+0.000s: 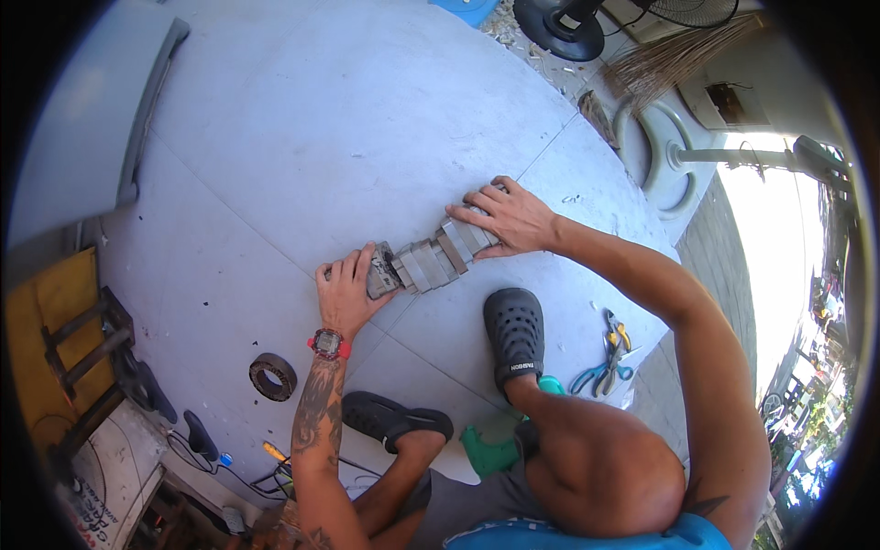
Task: The person uses pliers to remove small pieces from square metal components, then sweeps the floor with a broom. They then pick up the metal parts and arrange them in a line on the floor.
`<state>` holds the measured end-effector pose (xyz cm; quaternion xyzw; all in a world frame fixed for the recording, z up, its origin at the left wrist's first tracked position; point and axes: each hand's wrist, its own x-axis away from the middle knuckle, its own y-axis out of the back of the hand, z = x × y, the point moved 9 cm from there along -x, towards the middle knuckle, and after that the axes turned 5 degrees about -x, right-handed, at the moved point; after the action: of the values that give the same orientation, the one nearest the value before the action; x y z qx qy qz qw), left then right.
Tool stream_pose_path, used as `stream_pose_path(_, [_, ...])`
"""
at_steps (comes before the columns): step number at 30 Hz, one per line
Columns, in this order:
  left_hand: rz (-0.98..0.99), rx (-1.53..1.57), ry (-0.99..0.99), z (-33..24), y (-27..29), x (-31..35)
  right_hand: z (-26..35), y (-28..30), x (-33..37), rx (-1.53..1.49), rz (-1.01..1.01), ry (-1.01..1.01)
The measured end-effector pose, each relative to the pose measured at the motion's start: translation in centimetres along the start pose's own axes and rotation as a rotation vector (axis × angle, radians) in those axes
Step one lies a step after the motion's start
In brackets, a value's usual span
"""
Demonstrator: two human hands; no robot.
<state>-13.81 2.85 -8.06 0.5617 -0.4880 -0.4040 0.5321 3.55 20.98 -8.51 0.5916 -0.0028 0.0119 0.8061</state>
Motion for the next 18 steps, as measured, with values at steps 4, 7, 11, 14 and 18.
stream_pose_path(4, [-0.065, -0.137, 0.061, -0.1, 0.6, 0.7, -0.2, -0.4, 0.1, -0.002, 0.014, -0.007])
stream_pose_path(7, [-0.023, -0.104, 0.078, 0.1, 0.4, 0.5, -0.4, -0.9, 0.2, 0.019, 0.114, -0.006])
stream_pose_path(11, [0.141, -0.015, 0.103, 1.4, 0.1, -0.7, -0.6, 0.1, -1.0, -0.025, 0.13, 0.02])
stream_pose_path(14, [0.192, 0.123, 0.142, 2.4, 0.7, -1.8, -1.9, 0.2, -2.5, -0.131, 0.274, -0.045])
stream_pose_path(18, [0.223, 0.461, 0.267, 4.8, 0.8, -2.5, -5.3, -0.2, -4.1, -0.481, 0.507, -0.282])
